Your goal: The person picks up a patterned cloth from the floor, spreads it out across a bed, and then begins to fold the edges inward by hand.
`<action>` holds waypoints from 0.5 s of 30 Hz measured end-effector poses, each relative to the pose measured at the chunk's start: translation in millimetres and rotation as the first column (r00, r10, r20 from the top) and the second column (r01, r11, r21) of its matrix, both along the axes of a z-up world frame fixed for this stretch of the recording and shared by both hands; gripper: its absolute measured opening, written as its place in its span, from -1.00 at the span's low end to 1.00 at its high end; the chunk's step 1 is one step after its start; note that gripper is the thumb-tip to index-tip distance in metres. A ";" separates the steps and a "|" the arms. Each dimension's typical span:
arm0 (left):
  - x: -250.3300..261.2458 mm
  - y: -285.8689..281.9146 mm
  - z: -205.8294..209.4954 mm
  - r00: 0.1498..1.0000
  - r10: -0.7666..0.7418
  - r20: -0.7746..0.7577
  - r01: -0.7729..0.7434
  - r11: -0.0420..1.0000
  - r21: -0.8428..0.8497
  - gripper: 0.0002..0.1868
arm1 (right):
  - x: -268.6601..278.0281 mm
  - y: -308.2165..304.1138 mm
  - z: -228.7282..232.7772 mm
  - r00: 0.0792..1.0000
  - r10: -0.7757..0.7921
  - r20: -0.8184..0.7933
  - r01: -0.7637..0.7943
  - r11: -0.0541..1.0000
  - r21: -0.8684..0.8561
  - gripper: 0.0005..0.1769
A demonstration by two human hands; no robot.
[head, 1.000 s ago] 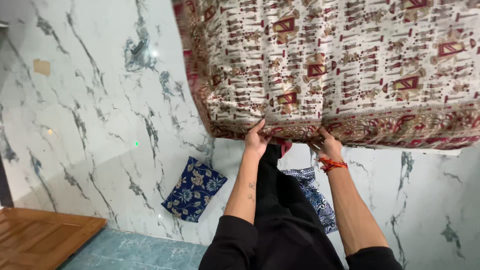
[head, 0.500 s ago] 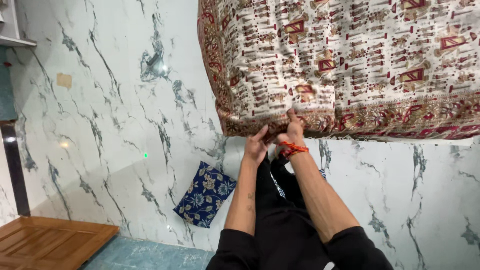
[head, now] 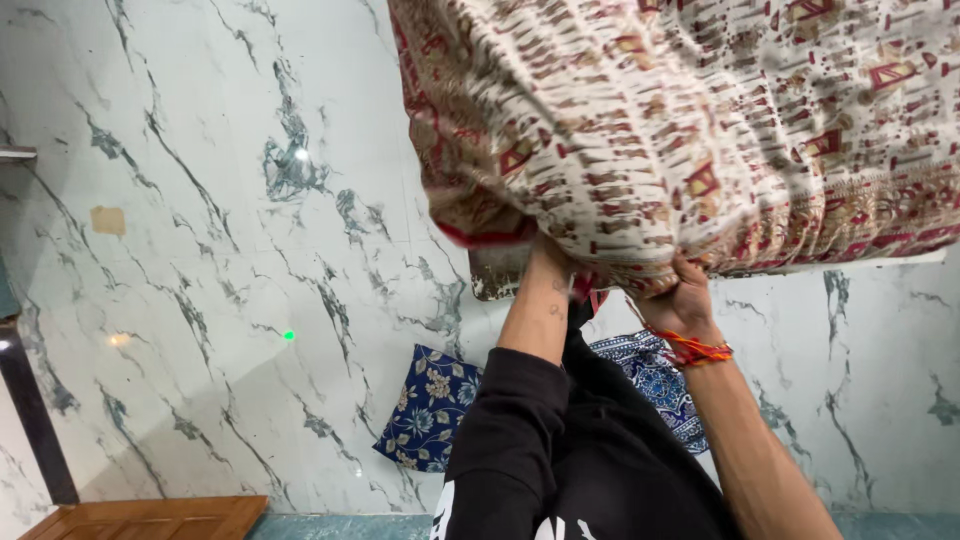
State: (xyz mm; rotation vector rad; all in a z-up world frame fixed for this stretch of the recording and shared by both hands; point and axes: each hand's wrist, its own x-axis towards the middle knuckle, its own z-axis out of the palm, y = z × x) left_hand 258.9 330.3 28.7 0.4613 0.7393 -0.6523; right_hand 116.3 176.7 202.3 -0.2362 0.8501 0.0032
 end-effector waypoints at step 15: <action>-82.8 168.7 41.6 0.913 -0.292 -0.285 0.407 0.583 0.704 -0.37 | -40.1 94.3 -244.3 0.955 0.125 -0.268 -0.158 0.982 -0.104 -0.62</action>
